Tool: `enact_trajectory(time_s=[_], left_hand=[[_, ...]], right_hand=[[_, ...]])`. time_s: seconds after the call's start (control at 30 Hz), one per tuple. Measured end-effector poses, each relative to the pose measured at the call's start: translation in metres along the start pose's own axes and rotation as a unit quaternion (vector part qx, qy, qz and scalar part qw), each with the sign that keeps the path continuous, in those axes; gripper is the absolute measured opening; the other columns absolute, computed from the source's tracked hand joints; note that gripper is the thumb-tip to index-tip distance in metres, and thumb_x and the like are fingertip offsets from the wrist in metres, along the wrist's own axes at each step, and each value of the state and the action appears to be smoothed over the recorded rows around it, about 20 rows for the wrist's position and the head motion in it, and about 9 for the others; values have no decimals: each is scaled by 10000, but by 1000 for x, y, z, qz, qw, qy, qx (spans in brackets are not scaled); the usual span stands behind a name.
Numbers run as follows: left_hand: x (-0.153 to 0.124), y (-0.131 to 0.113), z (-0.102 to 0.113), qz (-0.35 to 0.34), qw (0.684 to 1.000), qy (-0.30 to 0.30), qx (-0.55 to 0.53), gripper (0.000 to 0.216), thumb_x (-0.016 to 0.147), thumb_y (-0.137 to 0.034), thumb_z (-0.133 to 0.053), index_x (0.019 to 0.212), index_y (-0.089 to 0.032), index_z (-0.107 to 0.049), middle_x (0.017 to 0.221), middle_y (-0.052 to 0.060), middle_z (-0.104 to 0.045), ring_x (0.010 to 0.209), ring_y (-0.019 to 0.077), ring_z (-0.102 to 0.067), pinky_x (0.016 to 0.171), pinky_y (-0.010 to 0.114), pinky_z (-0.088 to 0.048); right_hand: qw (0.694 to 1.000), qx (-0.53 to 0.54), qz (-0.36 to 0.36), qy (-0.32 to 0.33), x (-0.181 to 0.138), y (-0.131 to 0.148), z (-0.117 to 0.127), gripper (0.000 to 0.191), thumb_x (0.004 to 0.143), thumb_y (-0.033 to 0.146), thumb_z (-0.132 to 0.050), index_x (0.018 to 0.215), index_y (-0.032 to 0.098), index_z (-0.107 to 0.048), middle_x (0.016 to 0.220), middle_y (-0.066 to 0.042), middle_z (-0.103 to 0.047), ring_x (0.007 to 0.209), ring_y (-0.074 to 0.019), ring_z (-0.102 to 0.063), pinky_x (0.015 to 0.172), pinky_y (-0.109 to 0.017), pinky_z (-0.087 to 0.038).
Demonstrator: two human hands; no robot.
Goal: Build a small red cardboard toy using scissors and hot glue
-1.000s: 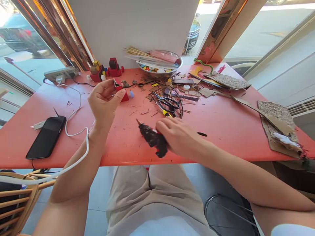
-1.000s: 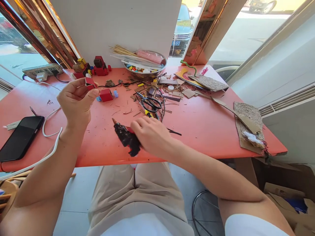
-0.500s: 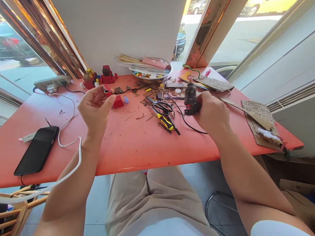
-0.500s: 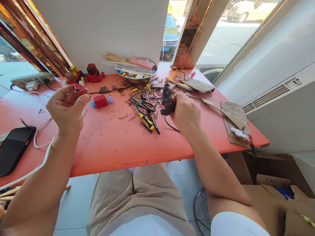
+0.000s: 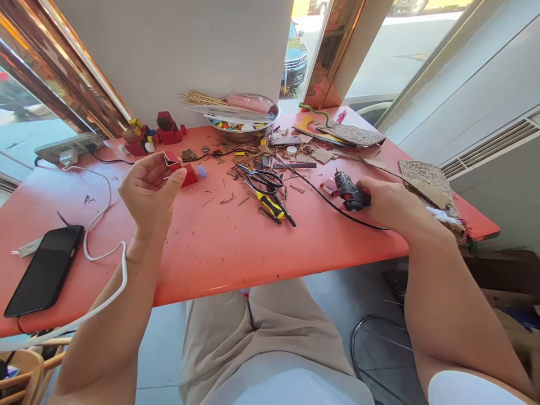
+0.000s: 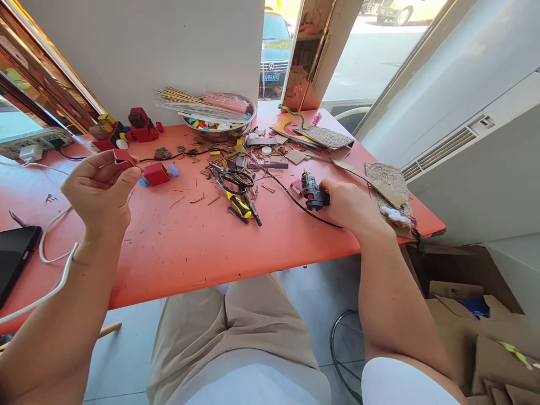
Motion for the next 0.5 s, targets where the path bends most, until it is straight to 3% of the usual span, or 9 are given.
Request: enact_trajectory(time_s=[0.2, 0.5], left_hand=[[-2, -5, 1, 15, 999, 22, 19, 366, 684, -380, -987, 945, -267, -756, 889, -26, -826, 818, 186, -819, 726, 339, -708], [-4, -4, -3, 21, 999, 29, 30, 487, 617, -535, -1007, 934, -264, -756, 877, -23, -834, 783, 217, -818, 729, 406, -731]], right_hand=[[998, -33, 25, 41, -6, 2, 2, 341, 849, 48, -557, 757, 290, -336, 877, -69, -668, 850, -262, -618, 659, -322, -353], [997, 12, 59, 43, 22, -4, 6, 296, 693, 120, -667, 821, 289, -460, 835, -19, -678, 795, -239, -640, 706, -331, -462]])
Point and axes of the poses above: each hand's wrist, its own x-axis towards the middle knuckle, its own z-axis out of the back of the hand, y = z × x, the point moved 2 cm from there along x, towards the middle knuckle
